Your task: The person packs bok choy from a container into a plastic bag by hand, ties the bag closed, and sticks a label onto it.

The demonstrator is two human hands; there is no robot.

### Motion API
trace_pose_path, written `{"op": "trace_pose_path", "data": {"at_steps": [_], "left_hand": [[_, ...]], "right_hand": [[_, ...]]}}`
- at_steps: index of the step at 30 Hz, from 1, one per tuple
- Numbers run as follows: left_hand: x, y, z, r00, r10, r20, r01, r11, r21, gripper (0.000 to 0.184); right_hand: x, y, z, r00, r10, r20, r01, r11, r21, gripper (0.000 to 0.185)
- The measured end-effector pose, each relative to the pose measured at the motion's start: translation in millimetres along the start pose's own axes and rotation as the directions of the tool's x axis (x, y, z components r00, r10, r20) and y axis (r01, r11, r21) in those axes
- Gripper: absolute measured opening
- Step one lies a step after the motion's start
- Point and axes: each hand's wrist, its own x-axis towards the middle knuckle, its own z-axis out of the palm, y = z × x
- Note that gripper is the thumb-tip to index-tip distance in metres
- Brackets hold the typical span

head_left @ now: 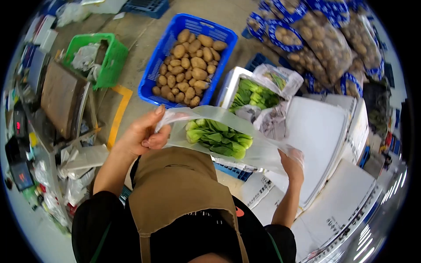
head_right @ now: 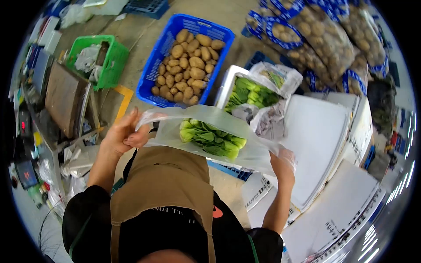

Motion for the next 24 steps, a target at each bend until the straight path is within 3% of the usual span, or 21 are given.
{"op": "trace_pose_path", "data": {"at_steps": [2,5,8,10,13,14,16,18,22,24], "left_hand": [[-40.1,16.6,-10.4,0.99,0.141,0.006,-0.141,0.99,-0.003,0.059],[-97.7,29.4,-21.6,0.944,0.33,0.016,-0.33,0.944,-0.011,0.058],[-147.3,54.9,-53.7,0.846,0.533,0.021,-0.533,0.845,0.039,0.057],[-185.0,76.3,-67.9,0.791,0.612,-0.025,-0.611,0.791,0.042,0.058],[-246.5,109.9,-119.6,0.7,0.711,-0.07,-0.708,0.703,0.063,0.065],[-270.6,125.1,-134.5,0.676,0.733,-0.073,-0.73,0.68,0.066,0.068],[-318.9,151.3,-164.5,0.598,0.793,-0.115,-0.781,0.609,0.139,0.072],[-371.0,188.6,-193.4,0.538,0.836,-0.11,-0.805,0.548,0.229,0.074],[-471.0,276.9,-274.1,0.474,0.879,-0.058,-0.824,0.466,0.322,0.072],[-519.2,326.0,-313.6,0.389,0.908,-0.154,-0.828,0.418,0.374,0.072]], "right_hand": [[-31.4,-44.3,-41.4,0.988,-0.04,-0.151,0.022,0.992,-0.121,0.041],[-49.3,-76.9,-67.0,0.922,-0.25,-0.297,0.183,0.955,-0.235,0.049],[-48.9,-149.9,-103.6,0.84,-0.406,-0.361,0.327,0.908,-0.261,0.04],[-43.2,-203.1,-126.4,0.764,-0.548,-0.339,0.424,0.824,-0.376,0.037],[-44.8,-294.6,-135.4,0.414,-0.772,-0.483,0.532,0.635,-0.56,0.032],[-55.5,-333.8,-139.7,0.378,-0.778,-0.501,0.56,0.624,-0.546,0.031],[-77.3,-410.7,-150.3,0.419,-0.786,-0.455,0.591,0.616,-0.521,0.031],[-93.6,-480.4,-149.8,0.277,-0.795,-0.539,0.629,0.575,-0.523,0.032],[-139.7,-637.6,-158.0,0.367,-0.852,-0.372,0.687,0.518,-0.509,0.042],[-148.6,-709.1,-155.3,0.218,-0.886,-0.41,0.743,0.423,-0.519,0.046]]}}
